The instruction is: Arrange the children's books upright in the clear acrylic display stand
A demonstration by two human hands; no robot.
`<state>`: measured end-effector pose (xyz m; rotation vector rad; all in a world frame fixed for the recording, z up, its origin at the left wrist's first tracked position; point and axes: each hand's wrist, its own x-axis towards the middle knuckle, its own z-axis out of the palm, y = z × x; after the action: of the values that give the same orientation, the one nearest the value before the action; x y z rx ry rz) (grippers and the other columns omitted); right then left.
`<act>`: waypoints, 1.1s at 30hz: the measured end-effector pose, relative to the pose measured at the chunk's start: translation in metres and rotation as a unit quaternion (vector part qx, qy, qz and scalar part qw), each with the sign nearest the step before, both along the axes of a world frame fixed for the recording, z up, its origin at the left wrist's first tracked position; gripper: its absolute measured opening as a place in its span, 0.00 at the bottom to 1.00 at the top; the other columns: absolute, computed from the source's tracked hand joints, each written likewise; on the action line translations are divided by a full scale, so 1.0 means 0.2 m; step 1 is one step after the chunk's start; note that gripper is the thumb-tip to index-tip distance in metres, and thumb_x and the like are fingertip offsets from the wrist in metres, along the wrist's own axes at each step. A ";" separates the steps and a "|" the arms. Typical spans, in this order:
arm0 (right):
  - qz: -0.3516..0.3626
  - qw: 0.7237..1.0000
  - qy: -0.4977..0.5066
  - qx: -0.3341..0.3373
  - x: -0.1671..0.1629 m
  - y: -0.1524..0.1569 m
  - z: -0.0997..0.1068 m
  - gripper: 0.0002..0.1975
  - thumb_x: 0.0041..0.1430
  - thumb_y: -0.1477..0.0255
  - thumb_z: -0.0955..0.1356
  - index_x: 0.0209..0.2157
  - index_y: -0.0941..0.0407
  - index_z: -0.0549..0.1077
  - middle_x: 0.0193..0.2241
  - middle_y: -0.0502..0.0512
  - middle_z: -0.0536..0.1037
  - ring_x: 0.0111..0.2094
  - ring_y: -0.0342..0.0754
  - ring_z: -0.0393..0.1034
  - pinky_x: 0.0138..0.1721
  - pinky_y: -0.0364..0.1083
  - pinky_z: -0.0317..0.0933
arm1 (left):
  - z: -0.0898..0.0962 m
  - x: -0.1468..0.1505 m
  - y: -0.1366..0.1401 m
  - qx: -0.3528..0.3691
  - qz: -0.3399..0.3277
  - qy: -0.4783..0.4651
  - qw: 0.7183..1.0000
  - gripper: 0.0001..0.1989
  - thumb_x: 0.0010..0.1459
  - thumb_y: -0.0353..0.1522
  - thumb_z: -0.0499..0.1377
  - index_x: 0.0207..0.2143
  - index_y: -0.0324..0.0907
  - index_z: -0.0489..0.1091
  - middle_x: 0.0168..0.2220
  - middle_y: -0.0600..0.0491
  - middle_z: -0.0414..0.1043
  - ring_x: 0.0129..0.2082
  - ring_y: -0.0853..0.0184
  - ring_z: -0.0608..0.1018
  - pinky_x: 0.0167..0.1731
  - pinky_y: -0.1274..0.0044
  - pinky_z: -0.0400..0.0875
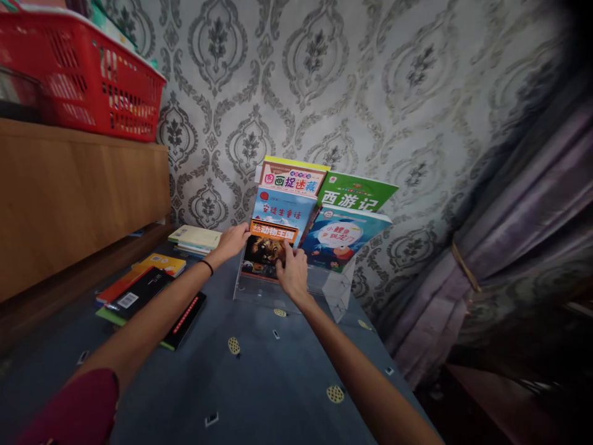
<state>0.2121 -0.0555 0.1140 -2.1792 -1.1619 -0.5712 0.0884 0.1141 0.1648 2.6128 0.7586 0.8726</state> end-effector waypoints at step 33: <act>0.105 0.993 0.025 0.053 0.00 -0.01 -0.05 0.32 0.60 0.74 0.61 0.66 0.57 0.58 0.40 0.59 0.75 0.43 0.55 0.69 0.49 0.55 0.66 | -0.07 -0.11 -0.02 -0.003 -0.024 -0.015 1.000 0.08 0.66 0.34 0.53 0.43 0.43 0.69 0.42 0.48 0.78 0.43 0.60 0.78 0.42 0.73 0.68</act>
<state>0.2131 -0.0576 0.1047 -1.9414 -1.2841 -0.4724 0.0663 0.1095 0.1508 2.5953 0.6879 0.8921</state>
